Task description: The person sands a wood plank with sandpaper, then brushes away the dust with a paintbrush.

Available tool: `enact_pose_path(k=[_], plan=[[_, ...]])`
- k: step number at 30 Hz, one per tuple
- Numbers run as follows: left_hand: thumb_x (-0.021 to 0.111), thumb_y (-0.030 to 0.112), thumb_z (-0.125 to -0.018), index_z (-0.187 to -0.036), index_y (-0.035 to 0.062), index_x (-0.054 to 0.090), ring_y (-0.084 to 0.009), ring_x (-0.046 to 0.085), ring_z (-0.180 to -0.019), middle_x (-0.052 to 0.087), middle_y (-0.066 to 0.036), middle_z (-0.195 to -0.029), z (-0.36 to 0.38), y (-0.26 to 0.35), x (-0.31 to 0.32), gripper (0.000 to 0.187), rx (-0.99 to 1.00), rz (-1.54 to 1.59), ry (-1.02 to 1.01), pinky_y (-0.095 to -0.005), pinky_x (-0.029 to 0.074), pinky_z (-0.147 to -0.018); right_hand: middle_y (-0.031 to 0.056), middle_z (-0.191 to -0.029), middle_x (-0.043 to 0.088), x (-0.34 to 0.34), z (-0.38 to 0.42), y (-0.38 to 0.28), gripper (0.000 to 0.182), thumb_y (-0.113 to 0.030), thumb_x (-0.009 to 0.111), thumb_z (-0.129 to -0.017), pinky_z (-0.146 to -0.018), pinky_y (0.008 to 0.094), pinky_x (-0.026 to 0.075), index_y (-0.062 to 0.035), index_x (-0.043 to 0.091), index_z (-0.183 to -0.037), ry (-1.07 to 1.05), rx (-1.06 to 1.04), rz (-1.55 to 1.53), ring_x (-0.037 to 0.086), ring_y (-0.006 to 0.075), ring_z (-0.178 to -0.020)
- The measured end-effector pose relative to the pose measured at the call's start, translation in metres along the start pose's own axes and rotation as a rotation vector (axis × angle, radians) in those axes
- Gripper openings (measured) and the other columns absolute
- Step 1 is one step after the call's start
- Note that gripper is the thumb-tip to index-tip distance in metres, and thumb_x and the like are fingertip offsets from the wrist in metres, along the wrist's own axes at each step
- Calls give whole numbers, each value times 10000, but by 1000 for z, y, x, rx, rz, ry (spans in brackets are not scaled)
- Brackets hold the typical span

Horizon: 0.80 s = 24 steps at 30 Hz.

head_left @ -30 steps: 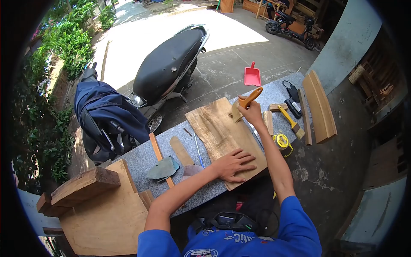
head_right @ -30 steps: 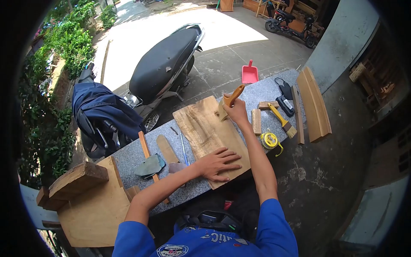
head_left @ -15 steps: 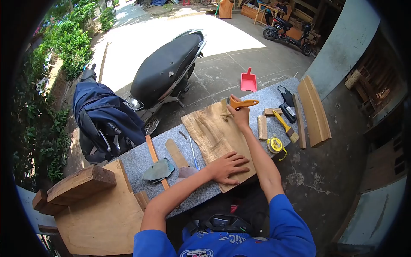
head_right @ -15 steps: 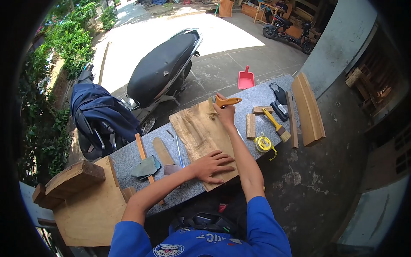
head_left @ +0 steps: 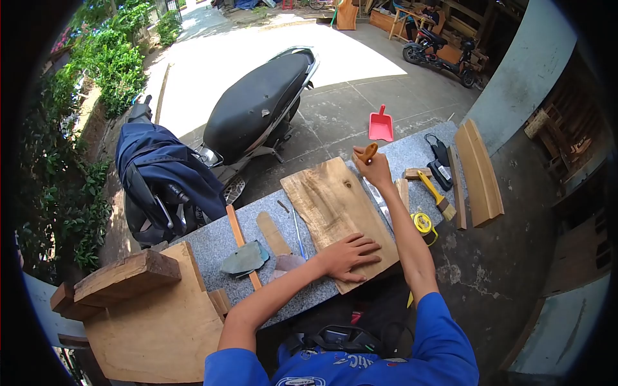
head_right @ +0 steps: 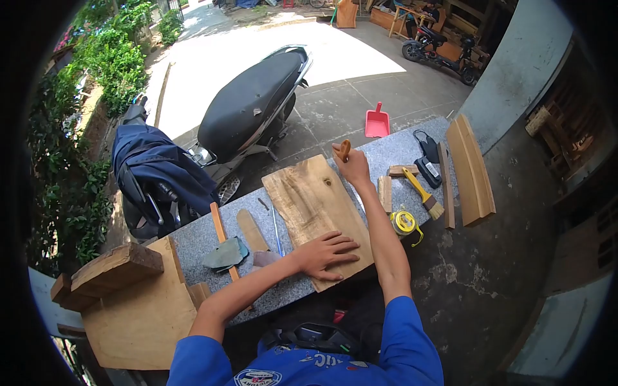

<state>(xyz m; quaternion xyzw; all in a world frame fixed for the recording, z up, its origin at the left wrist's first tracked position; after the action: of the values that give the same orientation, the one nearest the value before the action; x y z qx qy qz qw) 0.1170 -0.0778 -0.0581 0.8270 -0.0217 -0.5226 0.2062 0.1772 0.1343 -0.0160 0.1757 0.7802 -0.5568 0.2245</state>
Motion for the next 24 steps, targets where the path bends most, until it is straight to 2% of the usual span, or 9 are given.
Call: enact_pose_path(k=[3,5,9,12,15,17,19,22,24], plan=[[504,458,-777,-1256,125,441,-290,351,-1232,382,-145,-1324,1,-1,0,586,-7,0,25,-465,221,-1052,103,-968,665,41,43,-56,319,-171,675,-757,-728,261,484,-69,644,-1058,-529,-127,-234,623,153,-837],[502,455,-783,-1262,124,443,-294,347,-1239,377,-143,-1335,2,0,1,584,-16,7,10,-469,224,-1050,87,-988,659,66,67,-69,346,-162,685,-740,-766,274,476,-71,638,-1070,-895,-205,-111,615,173,-884],[498,457,-792,-1272,133,442,-295,342,-1247,376,-145,-1342,-1,-1,-1,582,-22,6,-24,-468,218,-1053,124,-977,657,28,2,-17,363,-137,668,-730,-781,305,480,-47,622,-1079,-61,124,-111,631,195,-861],[495,467,-778,-1262,136,452,-289,333,-1253,373,-142,-1345,1,-1,2,587,-23,12,-3,-463,198,-1061,136,-965,656,46,-1,-52,360,-144,668,-732,-774,300,482,-40,620,-1073,-212,-183,-127,634,196,-858],[499,471,-777,-1261,138,452,-290,332,-1253,362,-140,-1356,2,-3,5,589,-25,2,-9,-461,195,-1063,153,-928,656,95,28,-67,348,-150,664,-716,-785,304,477,-35,634,-1043,-635,-187,-211,637,223,-833],[502,473,-775,-1260,136,452,-290,332,-1253,365,-138,-1353,0,-1,3,593,-31,2,-25,-458,194,-1064,181,-814,652,90,-8,-30,237,-149,639,-722,-708,350,488,-54,670,-936,-335,-171,-39,637,303,-781],[504,475,-773,-1259,135,452,-291,333,-1251,370,-136,-1348,1,-1,2,596,-45,3,-38,-455,194,-1065,202,-794,631,48,-35,-29,183,-130,612,-741,-669,400,487,-54,662,-899,13,23,153,610,355,-773],[508,476,-772,-1240,124,466,-300,332,-1248,390,-135,-1330,-2,-2,-1,588,-46,28,-36,-456,203,-1061,169,-885,644,58,-32,-46,332,-77,612,-720,-708,375,495,-76,621,-1052,-76,-68,224,629,298,-825],[512,476,-771,-1232,112,473,-303,339,-1245,413,-142,-1312,2,-5,3,589,-50,24,-14,-454,208,-1058,164,-829,641,100,-5,-64,375,-75,610,-716,-693,407,488,-95,593,-1090,-293,-265,385,615,331,-810]])
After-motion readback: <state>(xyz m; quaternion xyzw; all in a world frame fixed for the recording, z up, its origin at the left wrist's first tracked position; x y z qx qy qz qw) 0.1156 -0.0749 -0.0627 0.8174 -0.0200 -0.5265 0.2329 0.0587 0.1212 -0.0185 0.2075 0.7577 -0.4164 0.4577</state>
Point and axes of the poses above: each hand's wrist, its own z-axis away from the middle knuckle, its own x-axis out of the palm, y = z × x, the point moved 7 cm from there along -z, towards the middle knuckle
